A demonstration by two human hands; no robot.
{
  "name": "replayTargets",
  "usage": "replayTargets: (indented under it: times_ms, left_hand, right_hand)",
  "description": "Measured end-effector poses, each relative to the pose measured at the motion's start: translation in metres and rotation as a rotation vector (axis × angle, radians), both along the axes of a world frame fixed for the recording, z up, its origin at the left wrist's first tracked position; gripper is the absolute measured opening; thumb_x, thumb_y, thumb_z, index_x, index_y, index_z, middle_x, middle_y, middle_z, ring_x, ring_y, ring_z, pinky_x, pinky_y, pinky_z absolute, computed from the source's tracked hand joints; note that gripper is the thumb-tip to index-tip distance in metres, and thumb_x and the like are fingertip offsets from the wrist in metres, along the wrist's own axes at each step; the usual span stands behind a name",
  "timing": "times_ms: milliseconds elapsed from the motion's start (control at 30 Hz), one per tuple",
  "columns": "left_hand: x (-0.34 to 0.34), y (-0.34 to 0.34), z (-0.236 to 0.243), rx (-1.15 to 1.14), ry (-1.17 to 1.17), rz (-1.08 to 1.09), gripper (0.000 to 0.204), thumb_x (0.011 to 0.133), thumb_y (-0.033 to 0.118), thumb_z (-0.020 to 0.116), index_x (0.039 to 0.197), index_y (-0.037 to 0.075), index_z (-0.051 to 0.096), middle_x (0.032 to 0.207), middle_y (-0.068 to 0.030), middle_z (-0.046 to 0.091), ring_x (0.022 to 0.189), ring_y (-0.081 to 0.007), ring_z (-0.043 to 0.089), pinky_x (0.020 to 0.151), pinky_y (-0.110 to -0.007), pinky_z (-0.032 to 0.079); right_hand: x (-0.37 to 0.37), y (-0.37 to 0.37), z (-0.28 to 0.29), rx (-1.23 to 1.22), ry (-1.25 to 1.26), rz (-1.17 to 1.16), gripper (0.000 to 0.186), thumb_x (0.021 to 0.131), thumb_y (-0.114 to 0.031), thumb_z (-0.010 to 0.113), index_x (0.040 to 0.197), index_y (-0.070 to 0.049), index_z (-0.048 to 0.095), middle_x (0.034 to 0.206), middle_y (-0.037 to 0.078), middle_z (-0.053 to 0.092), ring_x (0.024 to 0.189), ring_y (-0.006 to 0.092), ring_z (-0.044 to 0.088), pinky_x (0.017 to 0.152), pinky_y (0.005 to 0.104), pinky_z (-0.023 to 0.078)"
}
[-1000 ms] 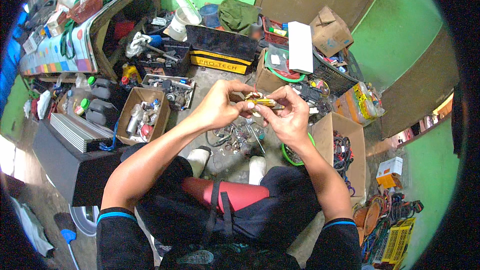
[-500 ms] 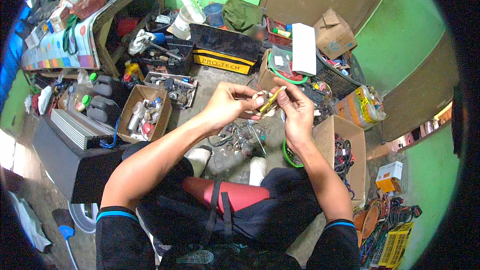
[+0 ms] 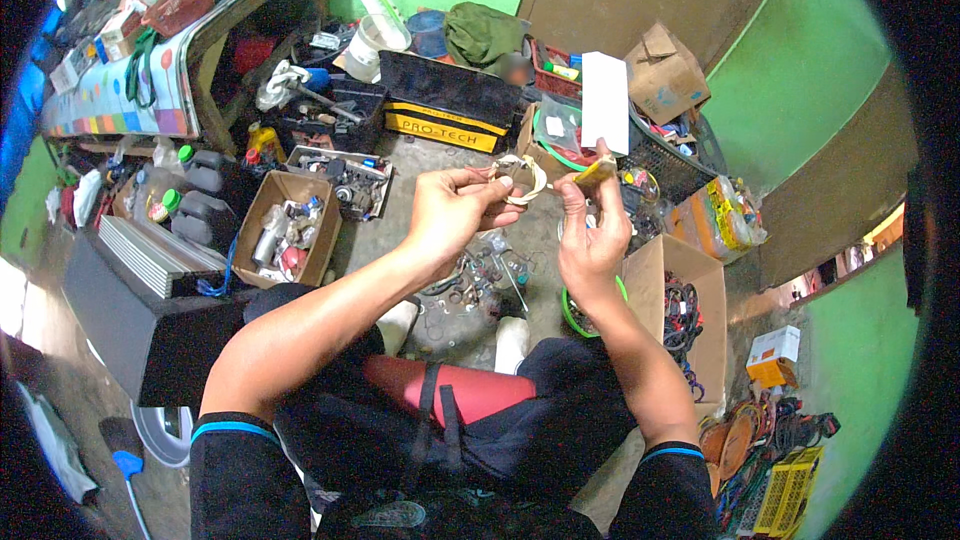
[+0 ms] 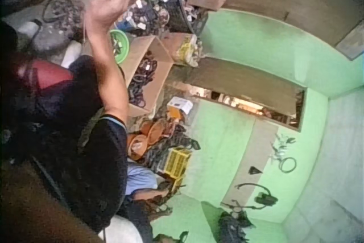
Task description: The person sits on the floor and uses a yellow-handled screwdriver to adjust a small white circular component. They then handle a black electrical connector with red and black wires, manipulating the wires and the connector housing.
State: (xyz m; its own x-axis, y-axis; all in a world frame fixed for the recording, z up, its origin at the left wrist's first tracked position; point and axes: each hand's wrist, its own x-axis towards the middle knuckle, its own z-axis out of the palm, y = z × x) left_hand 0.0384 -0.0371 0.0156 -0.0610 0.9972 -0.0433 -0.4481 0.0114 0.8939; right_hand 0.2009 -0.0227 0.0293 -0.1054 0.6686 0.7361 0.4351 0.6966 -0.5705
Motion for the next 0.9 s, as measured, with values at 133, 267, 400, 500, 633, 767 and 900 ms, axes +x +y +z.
replayTargets:
  times_ms: [133, 267, 400, 500, 633, 767, 900]
  left_hand:
    - [-0.005, 0.003, 0.002, -0.003, -0.114, -0.049, 0.027, 0.090, 0.012, 0.062, 0.106, -0.009, 0.058, 0.091, -0.0174, 0.067, 0.080, -0.0230, 0.069, 0.070, -0.030, 0.060]
    - [-0.010, -0.003, 0.010, 0.048, 0.050, -0.012, 0.025, 0.089, 0.015, 0.064, 0.100, -0.008, 0.062, 0.087, -0.0165, 0.068, 0.075, -0.0209, 0.069, 0.062, -0.028, 0.059]
    - [-0.004, -0.007, 0.012, 0.209, 0.182, 0.106, 0.020, 0.088, 0.013, 0.065, 0.095, -0.006, 0.066, 0.085, -0.0130, 0.068, 0.071, -0.0168, 0.067, 0.057, -0.028, 0.059]
    - [0.000, -0.011, 0.010, 0.235, 0.183, 0.083, 0.018, 0.089, 0.013, 0.064, 0.096, -0.004, 0.066, 0.085, -0.0097, 0.066, 0.072, -0.0143, 0.064, 0.058, -0.029, 0.059]
    - [0.003, -0.011, 0.009, 0.244, 0.125, 0.042, 0.021, 0.089, 0.015, 0.065, 0.099, -0.003, 0.065, 0.089, -0.0083, 0.065, 0.077, -0.0132, 0.063, 0.060, -0.030, 0.060]
    - [0.003, -0.010, 0.007, 0.220, 0.202, 0.051, 0.023, 0.087, 0.015, 0.067, 0.101, -0.003, 0.064, 0.092, -0.0077, 0.065, 0.079, -0.0134, 0.063, 0.062, -0.030, 0.060]
    - [-0.003, -0.008, 0.010, 0.120, 0.088, 0.003, 0.022, 0.086, 0.012, 0.067, 0.103, -0.001, 0.063, 0.095, -0.0078, 0.065, 0.083, -0.0146, 0.064, 0.069, -0.034, 0.060]
  right_hand:
    - [0.007, 0.010, -0.011, 0.003, 0.027, 0.057, 0.035, 0.090, -0.002, 0.056, 0.124, 0.000, 0.053, 0.091, 0.014, 0.063, 0.077, 0.0226, 0.062, 0.070, 0.0288, 0.049]
    - [0.002, 0.006, 0.000, 0.244, -0.201, 0.167, 0.035, 0.082, 0.008, 0.054, 0.114, -0.004, 0.062, 0.077, 0.014, 0.060, 0.063, 0.0252, 0.060, 0.057, 0.0327, 0.047]
    - [0.004, 0.003, 0.000, 0.107, -0.189, 0.167, 0.039, 0.076, 0.010, 0.053, 0.109, -0.006, 0.068, 0.076, 0.013, 0.061, 0.061, 0.0239, 0.059, 0.056, 0.0322, 0.047]
    - [-0.002, 0.003, 0.000, 0.088, -0.103, 0.127, 0.041, 0.075, 0.010, 0.056, 0.110, -0.007, 0.068, 0.069, 0.011, 0.057, 0.059, 0.0238, 0.058, 0.056, 0.0330, 0.046]
    - [0.004, 0.008, 0.000, 0.221, -0.208, 0.102, 0.044, 0.073, 0.009, 0.059, 0.112, -0.010, 0.068, 0.063, 0.009, 0.052, 0.054, 0.0237, 0.053, 0.053, 0.0347, 0.045]
    - [0.005, 0.009, -0.002, 0.328, -0.310, 0.044, 0.044, 0.073, 0.006, 0.063, 0.112, -0.011, 0.068, 0.061, 0.008, 0.048, 0.052, 0.0238, 0.049, 0.051, 0.0349, 0.043]
    - [0.002, 0.003, 0.000, 0.203, -0.290, 0.059, 0.036, 0.075, 0.000, 0.067, 0.110, -0.011, 0.069, 0.063, 0.007, 0.050, 0.054, 0.0210, 0.051, 0.052, 0.0335, 0.043]
